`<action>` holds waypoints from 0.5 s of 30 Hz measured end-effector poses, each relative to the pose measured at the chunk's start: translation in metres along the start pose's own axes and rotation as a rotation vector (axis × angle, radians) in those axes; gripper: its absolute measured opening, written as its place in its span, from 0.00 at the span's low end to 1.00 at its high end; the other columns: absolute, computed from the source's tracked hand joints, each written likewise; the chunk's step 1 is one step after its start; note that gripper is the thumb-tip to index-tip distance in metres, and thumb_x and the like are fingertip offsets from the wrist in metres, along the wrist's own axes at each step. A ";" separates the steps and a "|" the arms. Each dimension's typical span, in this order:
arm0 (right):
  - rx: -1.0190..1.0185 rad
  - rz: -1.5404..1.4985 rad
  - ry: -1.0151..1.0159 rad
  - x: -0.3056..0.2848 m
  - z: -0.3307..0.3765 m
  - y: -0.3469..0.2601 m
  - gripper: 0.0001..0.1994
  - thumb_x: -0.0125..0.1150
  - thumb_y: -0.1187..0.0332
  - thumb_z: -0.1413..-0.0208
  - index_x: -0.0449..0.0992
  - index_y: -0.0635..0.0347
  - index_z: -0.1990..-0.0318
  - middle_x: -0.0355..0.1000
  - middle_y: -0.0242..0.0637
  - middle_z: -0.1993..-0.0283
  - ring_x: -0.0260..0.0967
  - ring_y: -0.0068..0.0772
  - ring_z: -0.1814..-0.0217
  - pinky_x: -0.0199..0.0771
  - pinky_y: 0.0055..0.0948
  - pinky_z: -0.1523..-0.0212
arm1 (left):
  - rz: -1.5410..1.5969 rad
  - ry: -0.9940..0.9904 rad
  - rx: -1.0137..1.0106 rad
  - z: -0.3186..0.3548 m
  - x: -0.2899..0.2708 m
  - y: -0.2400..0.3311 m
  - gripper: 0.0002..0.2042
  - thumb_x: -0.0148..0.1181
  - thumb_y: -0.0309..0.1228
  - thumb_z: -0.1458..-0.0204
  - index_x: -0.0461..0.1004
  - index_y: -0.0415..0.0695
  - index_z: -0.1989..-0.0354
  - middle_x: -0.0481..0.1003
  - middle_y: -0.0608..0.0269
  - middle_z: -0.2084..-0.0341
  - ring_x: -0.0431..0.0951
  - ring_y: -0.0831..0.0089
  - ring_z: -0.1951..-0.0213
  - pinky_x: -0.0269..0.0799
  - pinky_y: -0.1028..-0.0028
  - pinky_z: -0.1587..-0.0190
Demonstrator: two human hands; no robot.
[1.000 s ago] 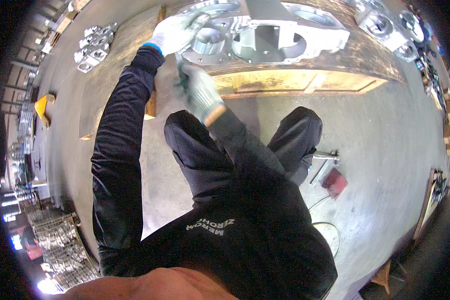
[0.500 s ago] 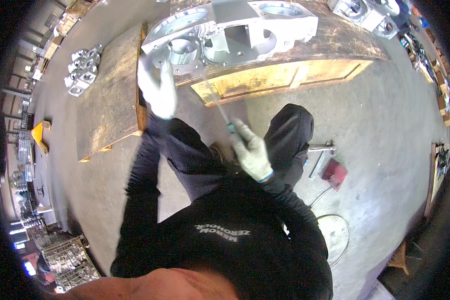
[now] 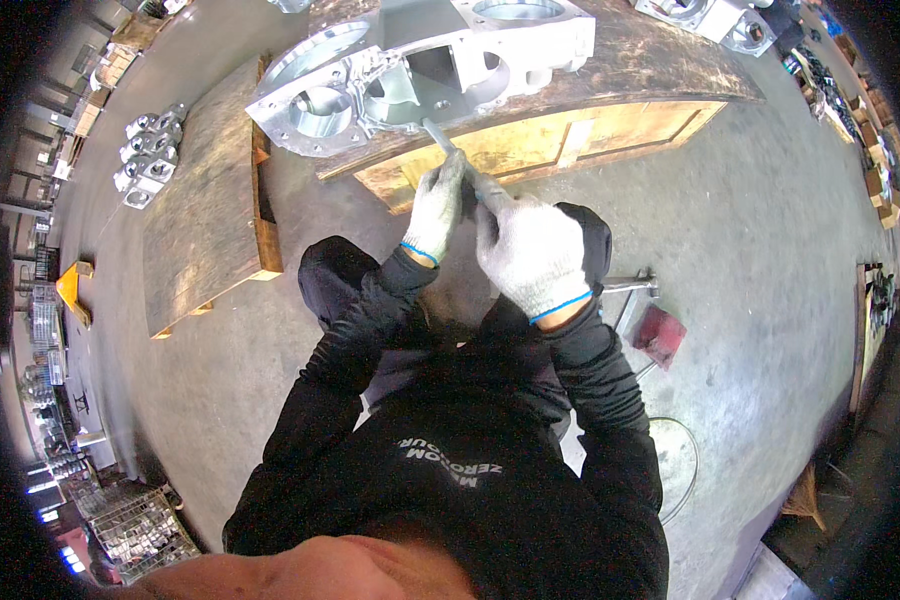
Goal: The person deburrs and smooths the edges of a large aluminum casting using a metal file and a hammer. The person repeatedly files edges and taps the part with a hammer while rotating it on a wooden pallet.
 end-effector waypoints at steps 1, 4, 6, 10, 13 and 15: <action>-0.029 0.029 0.030 -0.009 -0.008 -0.005 0.17 0.59 0.64 0.44 0.80 0.46 0.46 0.77 0.47 0.72 0.77 0.51 0.70 0.77 0.44 0.68 | 0.106 0.041 -0.009 -0.006 0.002 -0.004 0.19 0.50 0.43 0.32 0.72 0.39 0.69 0.70 0.63 0.81 0.70 0.74 0.80 0.65 0.72 0.77; -0.029 0.124 -0.015 -0.015 -0.044 -0.009 0.12 0.57 0.63 0.43 0.81 0.49 0.54 0.77 0.44 0.73 0.77 0.48 0.70 0.78 0.44 0.70 | -0.560 0.080 0.587 -0.022 0.019 0.060 0.21 0.49 0.43 0.32 0.71 0.39 0.73 0.69 0.62 0.84 0.69 0.71 0.83 0.63 0.69 0.80; -0.066 0.112 0.055 -0.027 -0.054 -0.015 0.10 0.56 0.63 0.43 0.80 0.51 0.59 0.77 0.45 0.72 0.78 0.50 0.68 0.79 0.46 0.66 | -0.338 -0.035 0.570 -0.029 0.023 0.065 0.24 0.47 0.46 0.33 0.71 0.39 0.75 0.67 0.63 0.86 0.67 0.70 0.85 0.62 0.69 0.81; -0.009 0.149 -0.111 -0.017 -0.049 -0.010 0.10 0.56 0.63 0.43 0.80 0.52 0.58 0.77 0.46 0.73 0.78 0.50 0.68 0.79 0.46 0.66 | -0.190 -0.013 -0.078 -0.031 0.014 0.015 0.30 0.45 0.55 0.34 0.73 0.38 0.75 0.66 0.64 0.88 0.66 0.71 0.85 0.61 0.69 0.82; 0.014 0.152 -0.068 -0.019 -0.044 -0.009 0.15 0.58 0.65 0.44 0.81 0.49 0.49 0.78 0.46 0.69 0.78 0.49 0.65 0.78 0.45 0.64 | -0.135 -0.042 0.032 -0.034 0.023 0.031 0.32 0.43 0.57 0.34 0.72 0.35 0.72 0.69 0.61 0.84 0.68 0.71 0.83 0.63 0.69 0.81; -0.019 0.113 -0.003 -0.020 -0.049 -0.011 0.15 0.57 0.65 0.43 0.81 0.49 0.50 0.78 0.48 0.69 0.78 0.50 0.66 0.78 0.45 0.64 | -0.341 -0.123 0.088 -0.040 0.025 0.038 0.21 0.46 0.44 0.31 0.74 0.36 0.62 0.75 0.59 0.74 0.74 0.73 0.73 0.72 0.71 0.71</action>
Point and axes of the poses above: each hand's wrist, its own z-axis away from the middle knuckle, its own x-axis out of the palm, y = z × x, the point moved 10 cm from there along -z, towards the middle knuckle
